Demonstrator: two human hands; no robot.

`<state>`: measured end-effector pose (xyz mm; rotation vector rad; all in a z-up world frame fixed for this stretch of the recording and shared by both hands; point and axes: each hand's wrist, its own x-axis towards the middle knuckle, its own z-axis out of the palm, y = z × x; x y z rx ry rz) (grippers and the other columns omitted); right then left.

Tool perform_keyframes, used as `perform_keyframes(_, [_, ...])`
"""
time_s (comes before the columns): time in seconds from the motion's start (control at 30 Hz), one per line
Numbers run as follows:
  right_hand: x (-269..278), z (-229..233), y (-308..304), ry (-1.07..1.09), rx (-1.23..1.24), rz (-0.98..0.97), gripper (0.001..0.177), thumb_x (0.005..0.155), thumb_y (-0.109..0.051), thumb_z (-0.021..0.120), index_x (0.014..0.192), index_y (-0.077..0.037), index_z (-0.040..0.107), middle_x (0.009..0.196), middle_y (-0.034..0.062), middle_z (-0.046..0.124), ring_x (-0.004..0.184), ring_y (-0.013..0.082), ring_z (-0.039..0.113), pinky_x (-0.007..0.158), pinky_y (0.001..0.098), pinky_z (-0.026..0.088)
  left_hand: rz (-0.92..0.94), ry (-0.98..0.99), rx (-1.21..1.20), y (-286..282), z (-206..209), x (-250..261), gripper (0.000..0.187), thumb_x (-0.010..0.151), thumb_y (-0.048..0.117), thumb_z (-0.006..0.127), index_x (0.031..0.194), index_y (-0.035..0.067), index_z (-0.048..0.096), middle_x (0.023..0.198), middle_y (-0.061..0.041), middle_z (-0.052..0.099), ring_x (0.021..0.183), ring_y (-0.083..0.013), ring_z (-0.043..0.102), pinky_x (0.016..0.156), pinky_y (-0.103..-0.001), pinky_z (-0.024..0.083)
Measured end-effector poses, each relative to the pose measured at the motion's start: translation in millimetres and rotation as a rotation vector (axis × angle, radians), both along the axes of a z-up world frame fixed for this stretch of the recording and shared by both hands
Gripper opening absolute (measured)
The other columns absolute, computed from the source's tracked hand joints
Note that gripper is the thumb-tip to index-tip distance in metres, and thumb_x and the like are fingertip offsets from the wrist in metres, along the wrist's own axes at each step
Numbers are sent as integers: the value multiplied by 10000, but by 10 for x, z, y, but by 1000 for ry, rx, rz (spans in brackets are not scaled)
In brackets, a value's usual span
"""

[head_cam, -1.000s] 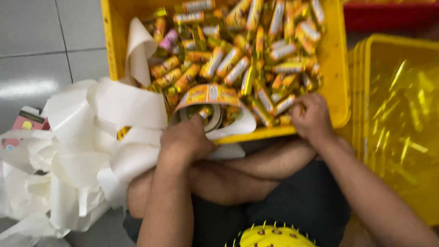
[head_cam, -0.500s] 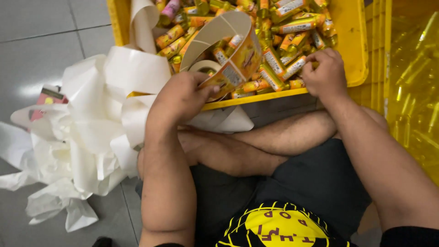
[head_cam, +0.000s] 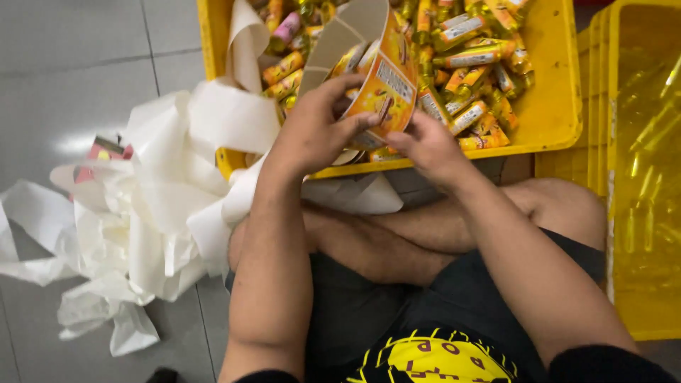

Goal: Manually applying adhesive labels to small yellow plastic bottles from a bulk container.

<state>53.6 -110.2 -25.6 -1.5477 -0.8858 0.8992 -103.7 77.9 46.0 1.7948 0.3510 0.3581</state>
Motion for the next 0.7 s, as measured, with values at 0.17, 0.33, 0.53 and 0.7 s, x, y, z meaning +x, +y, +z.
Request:
perform_keyframes(0.17, [39,154,356,603,206,-234,183,1022,-105,624,1182,-31,674,1086,119,753,1000,250,771,940,442,639,3,202,69,74,-77,-79,453,878,256,794,1304,207,646,1097,-94,793,1123,-333,721,948,-489,554])
perform_keyframes(0.33, [231,14,387,648,62,-486,230,998,-184,678,1202,-124,589,1048,47,646,914,231,714,818,385,607,0,354,180,161,-65,-79,335,877,250,766,1203,181,724,1092,-110,784,1114,-378,702,978,-490,531])
perform_keyframes(0.53, [-196,65,226,-725,229,-517,412,890,-126,866,1141,-139,539,1094,60,552,1022,264,587,856,373,472,-17,425,177,123,-41,-10,395,914,268,731,1289,152,686,1112,-141,776,1105,-383,714,970,-500,540])
perform_keyframes(0.7, [-391,94,259,-927,286,-252,455,767,-189,958,1124,-41,717,1116,132,663,1070,365,682,943,449,552,-116,352,63,-20,73,0,555,1017,357,581,1529,231,410,995,-77,793,1032,-355,741,895,-512,565])
